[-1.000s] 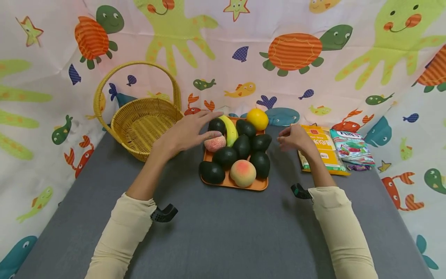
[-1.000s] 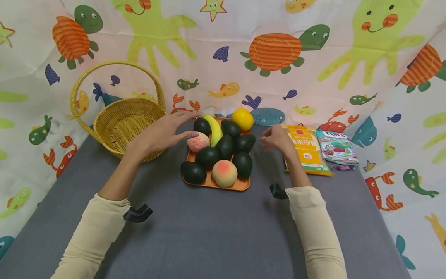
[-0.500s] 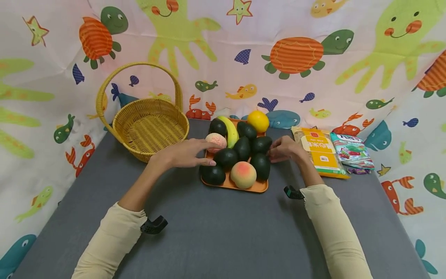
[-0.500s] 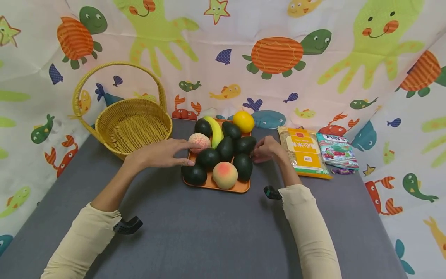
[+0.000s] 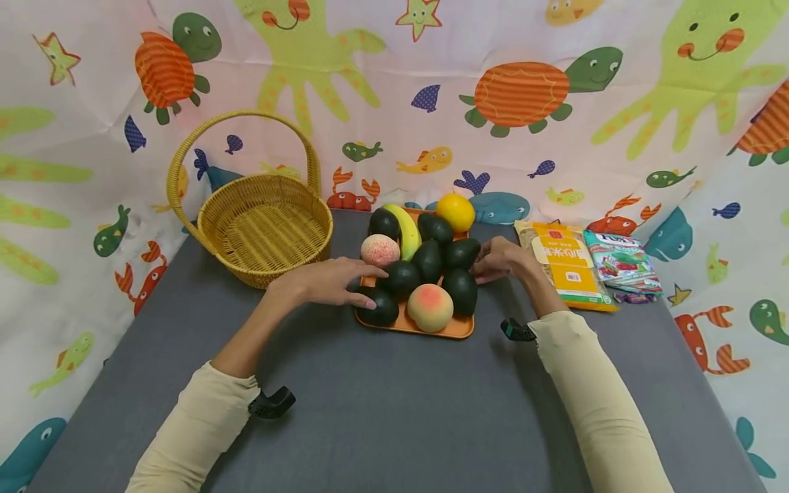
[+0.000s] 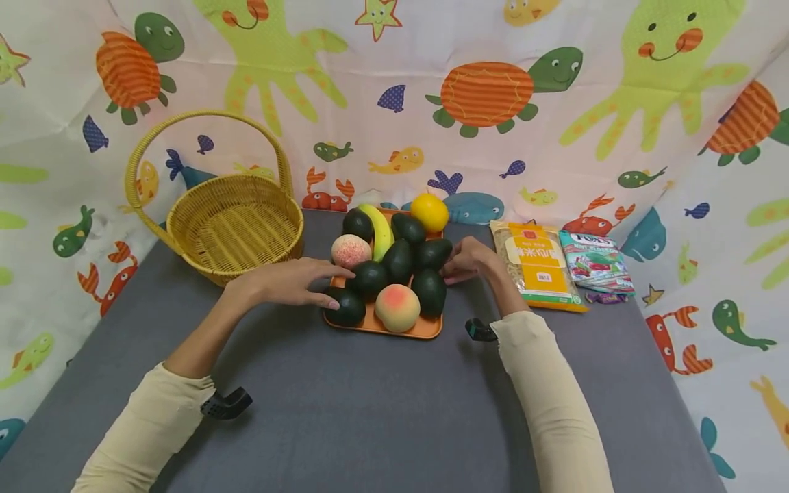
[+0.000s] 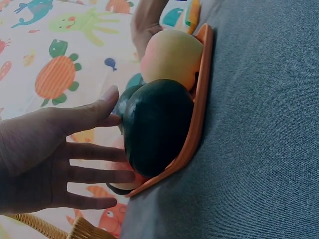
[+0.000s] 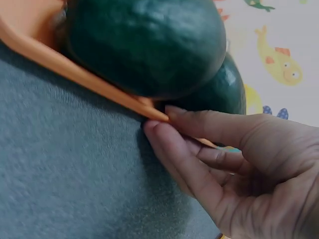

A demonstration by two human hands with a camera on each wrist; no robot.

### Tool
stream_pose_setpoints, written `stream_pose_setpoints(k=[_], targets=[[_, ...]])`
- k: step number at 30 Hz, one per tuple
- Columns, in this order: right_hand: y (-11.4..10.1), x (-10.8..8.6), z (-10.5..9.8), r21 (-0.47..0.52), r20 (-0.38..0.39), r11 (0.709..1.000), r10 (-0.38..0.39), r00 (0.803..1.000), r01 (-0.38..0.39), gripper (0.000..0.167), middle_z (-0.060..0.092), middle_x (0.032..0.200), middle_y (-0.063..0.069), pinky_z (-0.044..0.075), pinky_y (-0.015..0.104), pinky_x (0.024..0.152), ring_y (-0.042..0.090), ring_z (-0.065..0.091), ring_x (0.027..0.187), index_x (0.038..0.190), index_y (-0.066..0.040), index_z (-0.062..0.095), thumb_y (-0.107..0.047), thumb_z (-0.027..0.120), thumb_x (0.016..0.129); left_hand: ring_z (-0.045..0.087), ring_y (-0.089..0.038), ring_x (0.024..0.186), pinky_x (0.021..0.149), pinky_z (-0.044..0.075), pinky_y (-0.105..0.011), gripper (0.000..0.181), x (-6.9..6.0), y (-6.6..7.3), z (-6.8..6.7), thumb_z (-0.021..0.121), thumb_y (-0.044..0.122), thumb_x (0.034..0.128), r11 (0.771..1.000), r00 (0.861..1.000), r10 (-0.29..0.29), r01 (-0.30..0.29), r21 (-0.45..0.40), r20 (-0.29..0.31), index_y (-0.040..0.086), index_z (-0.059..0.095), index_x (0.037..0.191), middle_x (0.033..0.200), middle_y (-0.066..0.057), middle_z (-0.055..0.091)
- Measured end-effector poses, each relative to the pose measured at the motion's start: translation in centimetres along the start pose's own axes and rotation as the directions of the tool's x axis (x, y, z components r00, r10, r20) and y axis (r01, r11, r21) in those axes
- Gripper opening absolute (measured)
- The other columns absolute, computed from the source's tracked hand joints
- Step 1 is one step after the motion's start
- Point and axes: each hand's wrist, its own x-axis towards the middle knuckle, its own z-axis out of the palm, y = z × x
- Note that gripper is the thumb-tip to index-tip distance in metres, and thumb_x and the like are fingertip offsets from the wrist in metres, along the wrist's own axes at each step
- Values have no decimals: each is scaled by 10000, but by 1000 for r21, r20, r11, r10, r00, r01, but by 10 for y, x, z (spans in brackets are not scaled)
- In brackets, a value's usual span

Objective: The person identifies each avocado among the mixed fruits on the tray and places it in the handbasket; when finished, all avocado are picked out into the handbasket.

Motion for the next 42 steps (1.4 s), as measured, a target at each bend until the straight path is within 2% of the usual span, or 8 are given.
stream_pose_setpoints(k=[6,10,15,19,27,31,35,42], targets=[[-4,10,-4,-3,20,999,36,999,-36,271,715,880,93,640,295,770,156,771,737,1156,101,651,4,747,922,600,-285,1325,1136,487,-482,600,-1,-1,2,766,415,945,1000,1000,-10,9,-23,-24,109,598,1433,1444,-113,626],[-6,15,-5,-18,50,996,84,995,-83,282,723,887,86,640,296,782,154,769,736,1147,79,640,0,769,908,648,-248,1168,1015,540,-413,525,2,-1,5,791,389,928,1000,1000,12,-12,-24,-3,90,624,1325,1312,-98,672],[-6,18,-4,-5,47,996,92,995,-92,255,724,872,86,641,296,780,156,767,735,1116,61,640,7,770,904,652,-226,1010,869,525,-324,528,7,-1,10,839,360,885,1000,1000,-2,2,-27,-1,92,599,1271,1181,-68,693],[-4,19,-4,7,66,995,95,993,-96,217,734,847,98,643,302,778,165,769,732,1092,73,665,19,765,907,658,-224,970,823,504,-301,535,8,-1,13,853,345,873,999,1000,-4,5,-37,2,98,582,1262,1156,-62,698],[0,18,-6,7,44,996,91,995,-91,185,731,840,96,644,311,789,168,767,741,1074,67,665,24,754,917,655,-212,1128,979,538,-382,560,11,2,11,833,329,897,999,999,35,-34,-36,4,101,591,1347,1305,-66,682],[-1,18,-7,7,47,996,91,995,-91,192,741,843,94,645,321,798,173,770,744,1079,76,675,28,759,912,637,-219,1163,1000,532,-403,546,11,3,10,820,322,912,999,999,39,-39,-12,27,115,591,1362,1325,-60,672],[-2,18,-9,1,48,996,91,995,-91,200,739,871,89,644,325,808,174,771,757,1084,76,673,28,761,911,616,-234,1205,1016,517,-422,549,12,4,9,820,298,915,999,999,42,-42,19,26,142,573,1379,1349,-51,657],[-2,19,-8,8,41,995,100,994,-100,202,721,896,97,643,323,819,177,772,776,1069,63,659,29,769,903,595,-247,1333,1127,488,-467,610,3,5,1,797,305,939,999,999,36,-36,9,2,141,547,1470,1478,-69,605]])
